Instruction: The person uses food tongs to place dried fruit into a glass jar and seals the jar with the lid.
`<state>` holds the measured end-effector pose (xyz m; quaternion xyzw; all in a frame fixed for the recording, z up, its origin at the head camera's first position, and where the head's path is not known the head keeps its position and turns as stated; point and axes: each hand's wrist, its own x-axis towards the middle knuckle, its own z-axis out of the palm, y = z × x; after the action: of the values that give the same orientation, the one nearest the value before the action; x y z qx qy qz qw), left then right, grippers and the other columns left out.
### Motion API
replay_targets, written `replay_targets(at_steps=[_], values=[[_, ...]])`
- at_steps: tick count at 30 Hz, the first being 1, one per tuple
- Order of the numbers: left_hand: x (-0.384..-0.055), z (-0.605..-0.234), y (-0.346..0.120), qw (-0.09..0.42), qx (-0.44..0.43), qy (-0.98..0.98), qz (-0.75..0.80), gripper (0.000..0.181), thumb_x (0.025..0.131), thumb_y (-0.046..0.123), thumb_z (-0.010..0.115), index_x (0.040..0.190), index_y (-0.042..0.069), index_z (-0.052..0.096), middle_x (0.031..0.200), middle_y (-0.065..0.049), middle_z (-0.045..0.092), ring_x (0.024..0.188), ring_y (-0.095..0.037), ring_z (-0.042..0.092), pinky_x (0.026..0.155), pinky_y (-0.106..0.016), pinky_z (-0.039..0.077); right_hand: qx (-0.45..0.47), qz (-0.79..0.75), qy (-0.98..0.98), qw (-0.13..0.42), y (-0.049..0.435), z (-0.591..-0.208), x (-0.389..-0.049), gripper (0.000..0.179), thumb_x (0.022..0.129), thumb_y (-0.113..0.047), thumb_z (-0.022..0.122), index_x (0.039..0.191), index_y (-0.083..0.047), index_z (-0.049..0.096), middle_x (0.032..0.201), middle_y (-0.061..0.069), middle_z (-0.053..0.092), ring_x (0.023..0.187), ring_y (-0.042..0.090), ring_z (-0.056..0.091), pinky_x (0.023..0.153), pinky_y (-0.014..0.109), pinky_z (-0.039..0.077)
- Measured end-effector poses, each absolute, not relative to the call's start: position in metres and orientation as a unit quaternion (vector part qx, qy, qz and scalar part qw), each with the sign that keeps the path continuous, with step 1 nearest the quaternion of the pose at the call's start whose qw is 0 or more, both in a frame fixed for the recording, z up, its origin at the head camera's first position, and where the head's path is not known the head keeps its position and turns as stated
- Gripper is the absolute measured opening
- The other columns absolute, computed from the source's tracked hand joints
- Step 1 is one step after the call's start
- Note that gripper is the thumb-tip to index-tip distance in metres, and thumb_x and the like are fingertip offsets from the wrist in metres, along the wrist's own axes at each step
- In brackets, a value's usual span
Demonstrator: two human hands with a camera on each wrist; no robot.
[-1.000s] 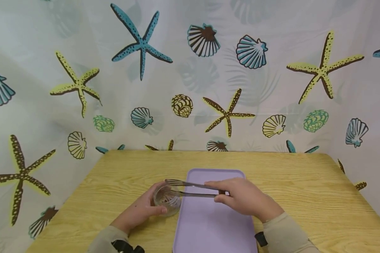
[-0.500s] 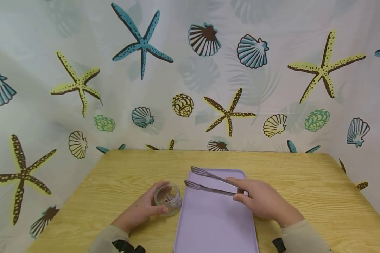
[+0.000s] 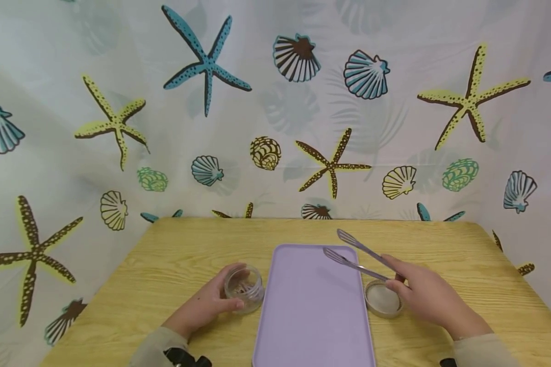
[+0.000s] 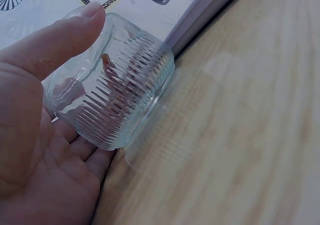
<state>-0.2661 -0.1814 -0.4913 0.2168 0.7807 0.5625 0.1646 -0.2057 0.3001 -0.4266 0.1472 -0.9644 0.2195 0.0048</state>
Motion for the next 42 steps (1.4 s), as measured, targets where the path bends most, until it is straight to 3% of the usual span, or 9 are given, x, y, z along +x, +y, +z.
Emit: replay_targets(at_steps=[5,10,20,26,34,42], values=[[-0.266,-0.492,-0.181,0.165,0.217,0.78,0.564,0.083,0.092,0.028,0.078,0.158,0.019,0.029,0.157,-0.003,0.041,0.146,-0.02,0.033,0.118,-0.047,0.024,0.119,0.209,-0.971,-0.001,0.323,-0.435,-0.205,0.064,0.105,-0.036,0.056,0.153,0.002,0.038,0.123,0.025,0.065,0.112,0.042,0.063,0.088,0.061,0.049],[-0.265,-0.492,-0.18,0.164,0.213,0.781,0.564,0.083,0.091,0.028,0.079,0.157,0.021,0.03,0.157,-0.002,0.041,0.146,-0.02,0.033,0.118,-0.046,0.023,0.087,0.197,-0.976,-0.027,0.345,-0.442,-0.206,0.072,0.108,-0.042,0.045,0.155,0.008,0.026,0.138,0.039,0.049,0.121,0.054,0.053,0.091,0.065,0.046],[-0.265,-0.492,-0.181,0.162,0.208,0.786,0.559,0.085,0.089,0.029,0.081,0.157,0.021,0.03,0.156,-0.002,0.042,0.146,-0.02,0.033,0.118,-0.046,0.023,0.034,0.175,-0.983,-0.052,0.364,-0.442,-0.201,0.078,0.11,-0.042,0.038,0.149,0.022,0.016,0.137,0.047,0.04,0.12,0.063,0.046,0.094,0.071,0.04],[-0.265,-0.492,-0.181,0.164,0.21,0.784,0.561,0.084,0.09,0.029,0.08,0.157,0.021,0.03,0.157,-0.003,0.041,0.146,-0.02,0.033,0.118,-0.046,0.023,0.029,0.178,-0.98,-0.089,0.367,-0.444,-0.198,0.079,0.111,-0.04,0.037,0.145,0.026,0.011,0.128,0.05,0.046,0.114,0.062,0.051,0.09,0.069,0.043],[-0.266,-0.492,-0.181,0.165,0.211,0.782,0.562,0.084,0.09,0.029,0.079,0.157,0.02,0.029,0.157,-0.003,0.041,0.146,-0.019,0.033,0.118,-0.045,0.024,-0.037,0.138,-0.979,-0.145,0.365,-0.444,-0.197,0.098,0.103,-0.058,0.046,0.145,0.025,0.014,0.127,0.049,0.047,0.109,0.059,0.055,0.084,0.067,0.046],[-0.266,-0.492,-0.182,0.162,0.213,0.784,0.56,0.085,0.09,0.03,0.08,0.157,0.021,0.029,0.156,-0.002,0.041,0.146,-0.019,0.033,0.118,-0.046,0.025,-0.057,0.122,-0.98,-0.147,0.364,-0.445,-0.197,0.102,0.097,-0.058,0.058,0.143,0.025,0.02,0.126,0.048,0.048,0.107,0.058,0.056,0.082,0.065,0.047]])
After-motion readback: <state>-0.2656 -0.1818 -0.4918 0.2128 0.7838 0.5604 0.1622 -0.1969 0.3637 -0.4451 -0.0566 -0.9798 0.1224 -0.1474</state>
